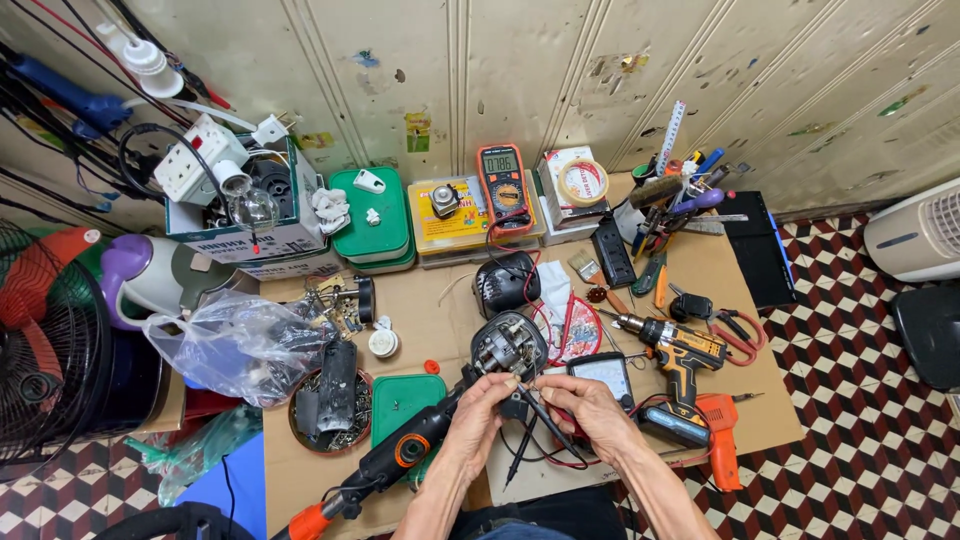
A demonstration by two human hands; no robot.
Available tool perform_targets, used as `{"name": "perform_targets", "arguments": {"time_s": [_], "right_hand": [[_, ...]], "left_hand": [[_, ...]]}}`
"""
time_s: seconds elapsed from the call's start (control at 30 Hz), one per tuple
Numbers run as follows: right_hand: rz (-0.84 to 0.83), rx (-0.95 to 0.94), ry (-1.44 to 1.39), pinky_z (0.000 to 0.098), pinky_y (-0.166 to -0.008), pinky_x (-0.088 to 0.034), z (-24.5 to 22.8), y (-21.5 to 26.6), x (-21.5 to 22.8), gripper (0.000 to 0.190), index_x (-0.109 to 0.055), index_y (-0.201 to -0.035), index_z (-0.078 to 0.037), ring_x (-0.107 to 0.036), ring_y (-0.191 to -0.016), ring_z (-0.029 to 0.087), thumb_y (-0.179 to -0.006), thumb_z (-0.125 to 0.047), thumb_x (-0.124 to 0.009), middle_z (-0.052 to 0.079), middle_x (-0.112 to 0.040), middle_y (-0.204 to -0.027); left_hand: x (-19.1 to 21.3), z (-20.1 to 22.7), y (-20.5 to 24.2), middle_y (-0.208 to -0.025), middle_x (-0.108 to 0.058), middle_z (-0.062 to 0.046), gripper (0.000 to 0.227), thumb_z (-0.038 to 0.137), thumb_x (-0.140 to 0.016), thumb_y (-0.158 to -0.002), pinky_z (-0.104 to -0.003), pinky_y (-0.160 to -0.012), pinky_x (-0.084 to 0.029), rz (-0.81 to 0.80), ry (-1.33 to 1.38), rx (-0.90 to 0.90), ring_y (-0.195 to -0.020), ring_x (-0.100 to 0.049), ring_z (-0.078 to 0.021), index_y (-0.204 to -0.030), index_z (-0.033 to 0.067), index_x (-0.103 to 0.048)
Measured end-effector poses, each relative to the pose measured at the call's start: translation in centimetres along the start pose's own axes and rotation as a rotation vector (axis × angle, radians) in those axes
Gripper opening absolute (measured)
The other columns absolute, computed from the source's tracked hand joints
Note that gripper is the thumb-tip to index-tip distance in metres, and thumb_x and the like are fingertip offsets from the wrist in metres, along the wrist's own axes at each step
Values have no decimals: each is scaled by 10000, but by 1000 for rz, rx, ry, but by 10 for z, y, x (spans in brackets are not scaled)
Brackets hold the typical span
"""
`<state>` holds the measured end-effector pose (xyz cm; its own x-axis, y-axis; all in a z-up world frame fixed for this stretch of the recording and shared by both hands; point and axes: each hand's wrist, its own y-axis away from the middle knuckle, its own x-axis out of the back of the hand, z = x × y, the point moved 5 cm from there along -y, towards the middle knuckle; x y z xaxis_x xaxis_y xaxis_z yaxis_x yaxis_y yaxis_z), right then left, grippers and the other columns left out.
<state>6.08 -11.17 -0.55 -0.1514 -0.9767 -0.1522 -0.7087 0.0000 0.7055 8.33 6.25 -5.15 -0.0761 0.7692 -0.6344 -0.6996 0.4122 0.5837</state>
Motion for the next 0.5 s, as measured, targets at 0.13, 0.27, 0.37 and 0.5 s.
{"name": "perform_targets", "arguments": {"time_s": [0.13, 0.27, 0.37, 0.5], "right_hand": [[1, -16, -18, 241, -472, -374, 0, 0, -1, 240, -759, -1139, 16, -516, -587, 95, -948, -86, -657, 37, -622, -753], [1, -22, -28, 238, -477, -380, 2, -1, -2, 234, -753, -1136, 21, -527, -599, 93, -948, -81, -658, 33, -638, -775], [0, -26, -36, 238, -478, -380, 6, -2, 0, 233, -752, -1133, 21, -528, -603, 91, -944, -77, -658, 31, -651, -788], [8, -26, -26, 242, -476, -379, 7, -3, 1, 234, -759, -1132, 25, -525, -599, 96, -945, -79, -663, 39, -647, -782]], "left_hand": [[-4, 5, 4, -903, -713, 4, 127, 152, -666, -954, -250, -741, -489, 10, 3, 8, -796, -617, -73, -1054, 77, -688], [-2, 2, 3, -903, -714, 1, 136, 151, -667, -953, -248, -735, -487, 28, -9, 12, -791, -616, -72, -1061, 72, -689], [-3, 1, 4, -908, -717, -4, 141, 147, -668, -951, -256, -739, -493, 33, 1, 5, -798, -625, -81, -1067, 70, -686], [-5, 1, 6, -925, -725, -9, 152, 142, -665, -940, -260, -779, -520, 56, 6, 10, -832, -651, -89, -1073, 70, -681]]}}
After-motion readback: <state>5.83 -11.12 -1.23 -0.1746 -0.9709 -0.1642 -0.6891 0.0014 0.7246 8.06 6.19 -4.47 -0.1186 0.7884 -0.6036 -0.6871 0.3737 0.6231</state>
